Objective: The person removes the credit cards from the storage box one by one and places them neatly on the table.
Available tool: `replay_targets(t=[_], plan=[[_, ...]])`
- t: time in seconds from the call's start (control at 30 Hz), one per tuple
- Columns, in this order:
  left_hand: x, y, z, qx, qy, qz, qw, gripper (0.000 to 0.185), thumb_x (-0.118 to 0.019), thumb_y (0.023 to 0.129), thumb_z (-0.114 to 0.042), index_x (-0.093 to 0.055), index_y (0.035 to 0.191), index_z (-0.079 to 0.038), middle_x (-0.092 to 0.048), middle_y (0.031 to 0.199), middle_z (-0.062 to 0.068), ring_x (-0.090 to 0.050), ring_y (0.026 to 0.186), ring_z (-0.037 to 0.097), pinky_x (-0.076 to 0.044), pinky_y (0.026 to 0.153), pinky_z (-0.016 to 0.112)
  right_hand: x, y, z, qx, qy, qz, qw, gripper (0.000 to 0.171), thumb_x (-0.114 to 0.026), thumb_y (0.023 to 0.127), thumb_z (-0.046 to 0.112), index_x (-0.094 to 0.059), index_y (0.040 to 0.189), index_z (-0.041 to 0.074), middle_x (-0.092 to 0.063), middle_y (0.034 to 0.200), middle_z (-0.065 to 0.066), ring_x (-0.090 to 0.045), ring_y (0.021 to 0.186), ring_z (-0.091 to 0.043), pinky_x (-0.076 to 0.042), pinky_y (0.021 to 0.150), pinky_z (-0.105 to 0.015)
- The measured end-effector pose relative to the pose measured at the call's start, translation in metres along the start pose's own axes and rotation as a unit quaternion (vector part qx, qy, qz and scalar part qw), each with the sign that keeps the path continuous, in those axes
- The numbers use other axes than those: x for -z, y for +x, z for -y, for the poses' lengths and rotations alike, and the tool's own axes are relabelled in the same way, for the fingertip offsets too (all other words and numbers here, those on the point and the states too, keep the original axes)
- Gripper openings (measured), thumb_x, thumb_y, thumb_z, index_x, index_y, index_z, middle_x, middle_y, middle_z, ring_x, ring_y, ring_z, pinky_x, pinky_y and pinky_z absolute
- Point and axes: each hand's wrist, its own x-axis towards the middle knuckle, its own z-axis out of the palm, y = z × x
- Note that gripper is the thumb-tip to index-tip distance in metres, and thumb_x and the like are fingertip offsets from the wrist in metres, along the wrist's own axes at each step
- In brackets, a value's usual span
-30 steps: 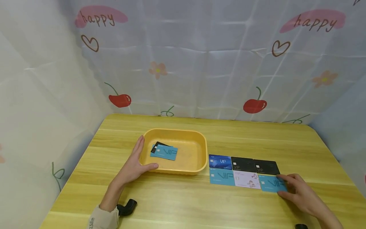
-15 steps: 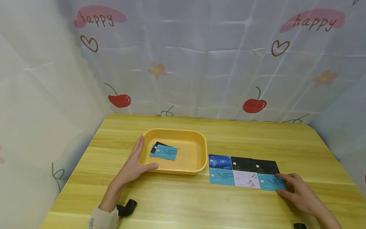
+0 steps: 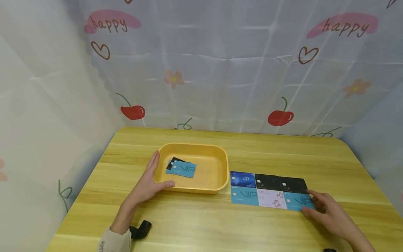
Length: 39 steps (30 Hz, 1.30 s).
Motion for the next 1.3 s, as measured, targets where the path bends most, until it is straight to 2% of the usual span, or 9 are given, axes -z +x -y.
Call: replay_targets(t=[0.1, 0.37, 0.43, 0.5, 0.67, 0.83, 1.0, 1.2, 1.3], plan=[[0.001, 0.000, -0.001, 0.000, 0.000, 0.001, 1.0000, 0.116, -0.082, 0.082, -0.034, 0.002, 0.159, -0.014, 0.006, 0.165, 0.002, 0.003, 0.149, 0.027, -0.009, 0.114, 0.061, 0.000, 0.000, 0.002, -0.006, 0.005, 0.000, 1.000, 0.072, -0.071, 0.092, 0.034, -0.044, 0.138, -0.014, -0.056, 0.111, -0.020, -0.058, 0.090, -0.026, -0.050, 0.068, -0.029], [0.002, 0.000, 0.000, -0.003, 0.002, -0.002, 1.0000, 0.116, -0.082, 0.082, -0.035, 0.002, 0.159, -0.014, 0.006, 0.165, 0.004, 0.003, 0.149, 0.027, -0.010, 0.114, 0.061, 0.002, -0.003, 0.011, -0.024, 0.018, -0.008, 1.000, 0.075, -0.067, 0.094, 0.042, -0.042, 0.140, -0.012, -0.052, 0.117, -0.031, -0.059, 0.092, -0.034, -0.054, 0.075, -0.048], [0.002, 0.001, 0.001, -0.003, 0.003, -0.001, 1.0000, 0.116, -0.082, 0.082, -0.035, 0.002, 0.159, -0.015, 0.006, 0.165, 0.004, 0.003, 0.149, 0.027, -0.010, 0.114, 0.061, 0.002, -0.005, 0.015, -0.022, 0.024, -0.022, 0.999, 0.074, -0.066, 0.094, 0.042, -0.044, 0.140, -0.011, -0.051, 0.120, -0.031, -0.058, 0.094, -0.035, -0.055, 0.075, -0.044], [0.002, 0.001, 0.002, -0.003, 0.004, -0.001, 1.0000, 0.116, -0.081, 0.082, -0.036, 0.002, 0.159, -0.015, 0.006, 0.165, 0.002, 0.003, 0.149, 0.027, -0.010, 0.114, 0.062, 0.000, -0.006, 0.020, -0.010, 0.034, -0.049, 0.998, 0.069, -0.067, 0.094, 0.039, -0.046, 0.139, -0.009, -0.051, 0.121, -0.029, -0.057, 0.096, -0.033, -0.054, 0.073, -0.035], [0.001, 0.001, 0.002, -0.005, 0.002, -0.002, 1.0000, 0.115, -0.081, 0.082, -0.035, 0.002, 0.159, -0.015, 0.006, 0.165, 0.004, 0.003, 0.149, 0.027, -0.010, 0.114, 0.062, -0.005, -0.005, 0.035, 0.055, 0.063, -0.130, 0.988, 0.063, -0.074, 0.091, 0.025, -0.048, 0.140, -0.004, -0.052, 0.124, -0.022, -0.048, 0.098, -0.007, -0.043, 0.072, -0.009], [0.000, 0.001, 0.000, -0.007, 0.003, 0.000, 1.0000, 0.115, -0.082, 0.082, -0.033, 0.001, 0.159, -0.013, 0.006, 0.165, 0.006, 0.002, 0.149, 0.028, -0.010, 0.114, 0.061, -0.008, -0.001, 0.050, 0.116, 0.080, -0.169, 0.976, 0.066, -0.078, 0.087, 0.017, -0.046, 0.142, -0.004, -0.052, 0.129, -0.020, -0.042, 0.102, 0.003, -0.036, 0.080, -0.003], [0.000, 0.000, -0.001, -0.007, 0.002, 0.002, 1.0000, 0.115, -0.081, 0.082, -0.032, 0.002, 0.159, -0.013, 0.006, 0.165, 0.005, 0.002, 0.149, 0.029, -0.010, 0.113, 0.062, -0.015, 0.001, 0.066, 0.136, 0.079, -0.164, 0.974, 0.065, -0.079, 0.086, 0.018, -0.050, 0.139, -0.003, -0.054, 0.128, -0.017, -0.046, 0.105, -0.006, -0.039, 0.082, -0.006], [0.000, -0.001, -0.001, -0.007, 0.006, 0.001, 1.0000, 0.115, -0.081, 0.082, -0.033, 0.002, 0.159, -0.013, 0.006, 0.165, 0.006, 0.002, 0.149, 0.029, -0.010, 0.113, 0.062, -0.027, 0.006, 0.090, 0.166, 0.053, -0.140, 0.975, 0.057, -0.080, 0.086, 0.022, -0.057, 0.134, 0.003, -0.061, 0.124, -0.010, -0.057, 0.100, -0.021, -0.053, 0.075, -0.028], [0.000, -0.001, -0.001, -0.007, 0.005, 0.001, 1.0000, 0.115, -0.082, 0.082, -0.033, 0.002, 0.159, -0.012, 0.006, 0.165, 0.006, 0.002, 0.149, 0.029, -0.010, 0.113, 0.062, -0.033, 0.008, 0.100, 0.193, 0.048, -0.137, 0.970, 0.056, -0.081, 0.084, 0.022, -0.059, 0.133, 0.004, -0.064, 0.119, -0.007, -0.060, 0.099, -0.022, -0.053, 0.071, -0.031]])
